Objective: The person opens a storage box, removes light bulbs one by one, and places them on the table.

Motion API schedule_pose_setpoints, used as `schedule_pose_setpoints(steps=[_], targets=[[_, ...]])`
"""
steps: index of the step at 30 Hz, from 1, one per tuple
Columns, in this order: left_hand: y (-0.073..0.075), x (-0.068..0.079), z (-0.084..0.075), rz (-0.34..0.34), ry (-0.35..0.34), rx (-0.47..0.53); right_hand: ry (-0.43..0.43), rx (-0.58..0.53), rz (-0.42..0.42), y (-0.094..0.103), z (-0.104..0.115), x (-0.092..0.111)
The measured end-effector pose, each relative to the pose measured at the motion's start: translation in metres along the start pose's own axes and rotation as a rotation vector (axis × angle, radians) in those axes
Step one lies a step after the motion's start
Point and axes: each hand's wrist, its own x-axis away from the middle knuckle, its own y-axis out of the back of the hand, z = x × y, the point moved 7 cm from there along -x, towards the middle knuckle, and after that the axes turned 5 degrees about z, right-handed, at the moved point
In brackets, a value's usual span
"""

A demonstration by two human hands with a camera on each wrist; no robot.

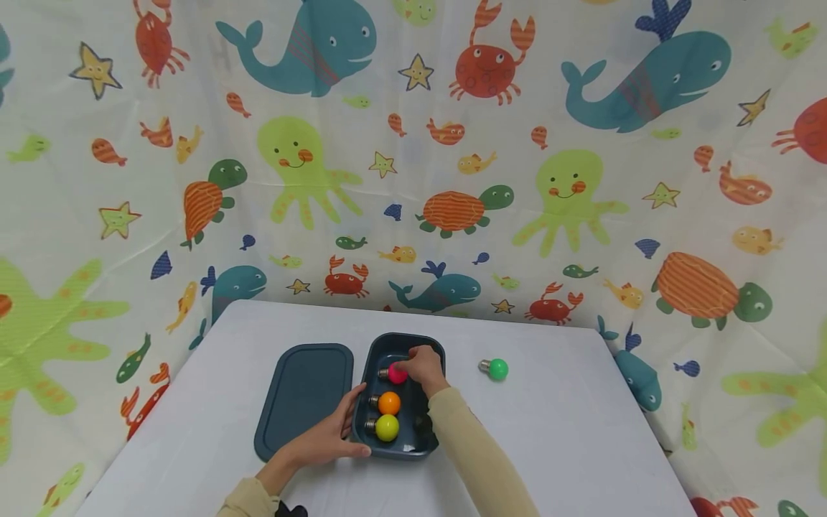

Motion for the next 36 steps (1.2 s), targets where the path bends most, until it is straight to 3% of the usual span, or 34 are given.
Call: schedule_pose_setpoints(steps=[11, 36], targets=[[0.0001, 0.0004, -0.0001, -0.004, -0.004, 0.004, 0.039, 0.064, -0.016, -0.0039, 0.0047, -0.0011], [0.0017, -0.0009, 0.0027, -0.004, -0.003, 0.007, 0.031, 0.120, 0.004, -0.0088, 0.0058, 0.0019]])
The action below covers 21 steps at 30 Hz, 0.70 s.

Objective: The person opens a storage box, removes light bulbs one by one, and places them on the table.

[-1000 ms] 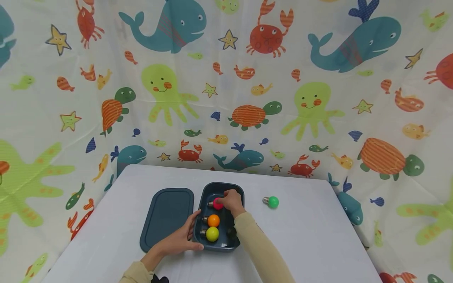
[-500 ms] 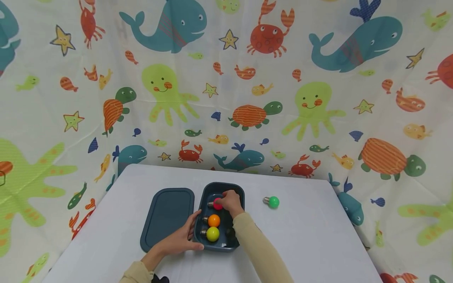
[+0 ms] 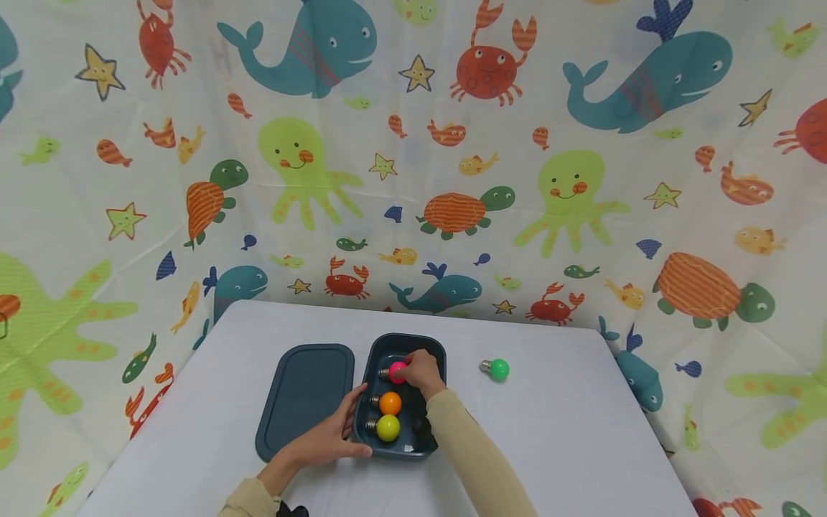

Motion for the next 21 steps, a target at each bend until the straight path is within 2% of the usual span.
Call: schedule_pose_setpoints(steps=[13, 21], targets=[[-0.004, 0.002, -0.003, 0.000, 0.000, -0.001, -0.002, -0.006, -0.022, 0.003, -0.002, 0.004], [-0.006, 0.004, -0.005, -0.016, 0.019, -0.003, 0.033, -0.033, -0.007, 0.014, 0.001, 0.007]])
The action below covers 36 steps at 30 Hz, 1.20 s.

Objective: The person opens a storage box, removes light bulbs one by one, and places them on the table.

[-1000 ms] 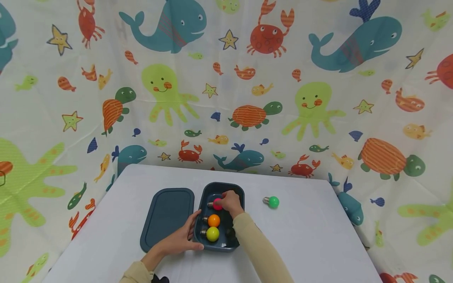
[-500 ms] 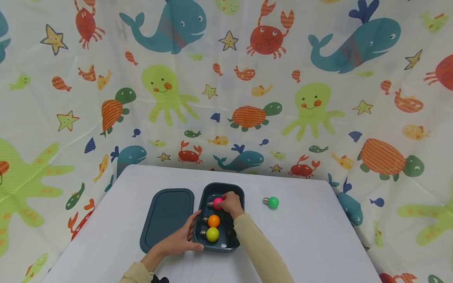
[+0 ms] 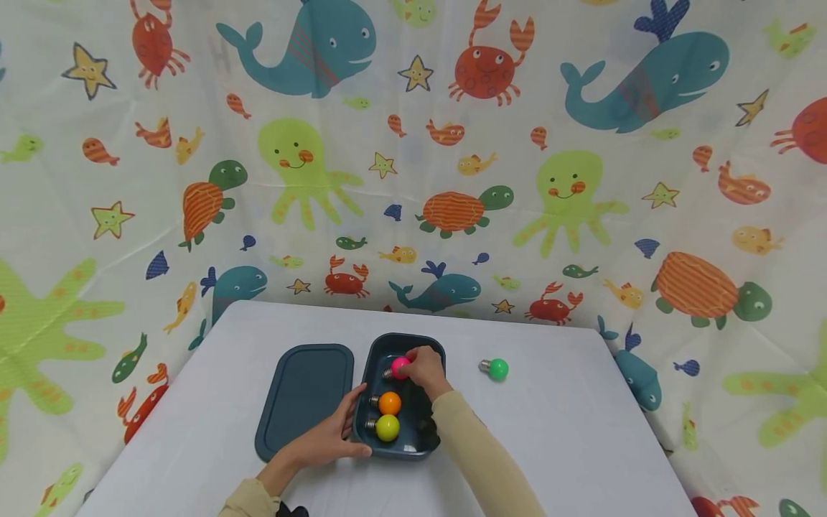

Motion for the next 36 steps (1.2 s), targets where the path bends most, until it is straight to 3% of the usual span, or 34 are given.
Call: schedule_pose_setpoints(steps=[17, 27, 36], targets=[[-0.003, 0.001, 0.001, -0.007, 0.003, 0.000, 0.034, -0.097, -0.012, 0.042, 0.000, 0.018], [-0.003, 0.000, 0.000, -0.006, -0.008, 0.005, 0.037, -0.169, -0.081, 0.079, -0.015, 0.033], [-0.003, 0.004, -0.004, 0.005, -0.019, -0.004, 0.015, -0.222, -0.097, 0.095, -0.033, 0.044]])
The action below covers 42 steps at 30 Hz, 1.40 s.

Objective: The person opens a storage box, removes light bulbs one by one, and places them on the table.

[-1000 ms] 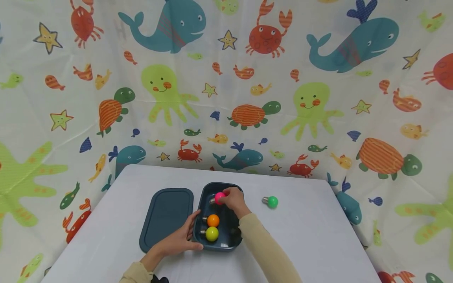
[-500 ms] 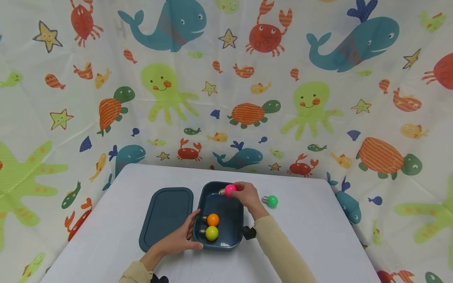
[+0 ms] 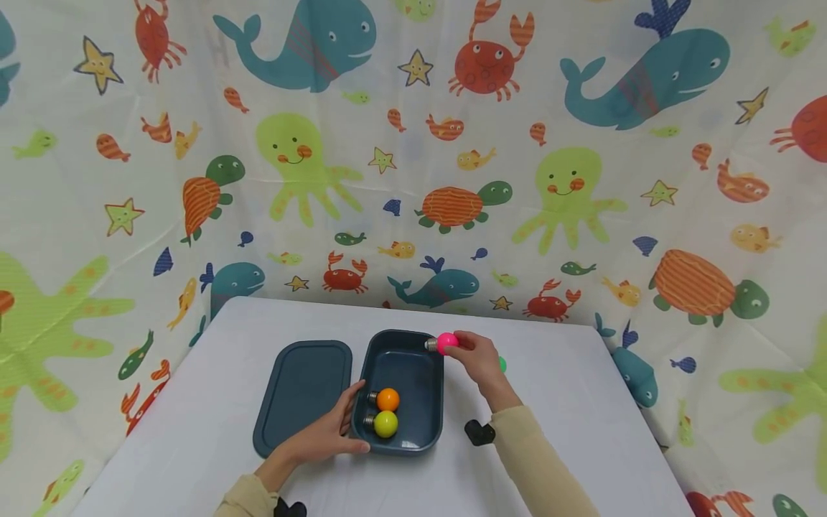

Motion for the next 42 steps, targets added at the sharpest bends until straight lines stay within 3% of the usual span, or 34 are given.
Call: schedule_pose_setpoints(steps=[29, 42], targets=[[0.002, -0.005, 0.007, -0.003, 0.003, -0.011, -0.100, 0.010, -0.019, 0.048, -0.044, 0.018], [0.002, -0.006, 0.010, 0.007, -0.004, -0.008, -0.152, 0.015, -0.020, 0.054, -0.069, 0.023]])
